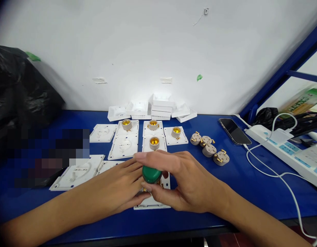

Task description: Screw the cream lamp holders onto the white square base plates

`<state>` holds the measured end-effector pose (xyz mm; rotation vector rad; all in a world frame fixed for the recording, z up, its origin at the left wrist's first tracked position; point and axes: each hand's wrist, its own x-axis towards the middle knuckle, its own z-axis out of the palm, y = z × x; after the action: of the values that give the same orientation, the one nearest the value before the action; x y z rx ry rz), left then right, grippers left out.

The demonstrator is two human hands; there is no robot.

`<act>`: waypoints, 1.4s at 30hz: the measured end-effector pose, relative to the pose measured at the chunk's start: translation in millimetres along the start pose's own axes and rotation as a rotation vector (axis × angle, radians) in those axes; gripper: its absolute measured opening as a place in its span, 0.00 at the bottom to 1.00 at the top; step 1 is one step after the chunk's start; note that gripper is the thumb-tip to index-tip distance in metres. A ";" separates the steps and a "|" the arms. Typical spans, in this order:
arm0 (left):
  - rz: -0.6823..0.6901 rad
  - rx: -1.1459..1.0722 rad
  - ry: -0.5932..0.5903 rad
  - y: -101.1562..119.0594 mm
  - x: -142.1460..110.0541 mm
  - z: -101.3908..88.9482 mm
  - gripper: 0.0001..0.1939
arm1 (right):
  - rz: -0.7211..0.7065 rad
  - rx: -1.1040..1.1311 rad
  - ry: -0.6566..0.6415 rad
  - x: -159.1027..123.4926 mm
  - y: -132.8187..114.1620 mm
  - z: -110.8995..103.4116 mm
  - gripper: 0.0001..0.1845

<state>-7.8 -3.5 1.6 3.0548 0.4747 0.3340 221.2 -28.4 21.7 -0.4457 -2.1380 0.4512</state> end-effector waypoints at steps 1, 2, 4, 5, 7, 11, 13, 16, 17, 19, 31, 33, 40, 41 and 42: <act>0.000 -0.007 0.003 -0.1 0.0 0.1 0.11 | 0.000 0.000 0.000 0.2 0.1 0.0 0.46; -0.001 -0.012 0.005 -0.2 -0.1 0.2 0.11 | -0.001 0.001 0.001 0.3 0.2 0.1 0.46; -0.005 -0.019 0.007 -0.2 -0.1 0.2 0.11 | -0.003 0.001 0.003 0.7 0.2 0.4 0.46; -0.006 -0.020 0.007 -0.2 -0.1 0.1 0.11 | -0.002 0.001 0.003 0.9 0.2 0.5 0.45; -0.008 -0.018 0.002 0.0 -0.1 -0.1 0.11 | 0.003 0.004 0.000 1.3 0.0 0.8 0.45; 0.001 -0.012 -0.007 0.2 0.0 -0.3 0.10 | 0.006 0.008 0.004 1.6 -0.1 1.2 0.44; 0.000 -0.016 -0.006 0.2 -0.3 -0.2 0.10 | 0.009 0.010 0.004 1.3 0.0 1.3 0.44; -0.010 -0.026 -0.004 -0.1 -0.9 0.3 0.11 | 0.019 0.018 0.003 0.5 0.1 1.5 0.45; -0.013 -0.029 -0.003 -0.2 -1.1 0.6 0.12 | 0.021 0.018 0.004 0.3 0.0 1.5 0.45; -0.014 -0.034 -0.003 -0.3 -1.5 1.2 0.12 | 0.023 0.020 0.004 0.2 -0.1 1.3 0.45; -0.025 -0.067 -0.007 0.0 -1.6 1.5 0.11 | 0.058 0.004 -0.042 2.3 -5.1 -2.5 0.46; -0.026 -0.067 -0.006 0.1 -2.3 2.5 0.11 | 0.073 0.000 -0.046 2.2 -5.9 -2.9 0.46; -0.039 -0.091 -0.015 0.2 -2.6 2.9 0.10 | 0.102 -0.008 -0.052 4.3 -8.7 -3.3 0.45; -0.042 -0.095 -0.021 0.2 -2.4 2.6 0.10 | 0.102 -0.008 -0.050 4.8 -8.8 -3.3 0.44; -0.045 -0.100 -0.025 0.1 -2.2 2.3 0.10 | 0.104 -0.012 -0.049 5.2 -8.9 -3.3 0.44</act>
<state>-9.3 -4.2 -1.0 2.9431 0.5084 0.3072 219.8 -33.2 31.3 -0.5596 -2.1729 0.5130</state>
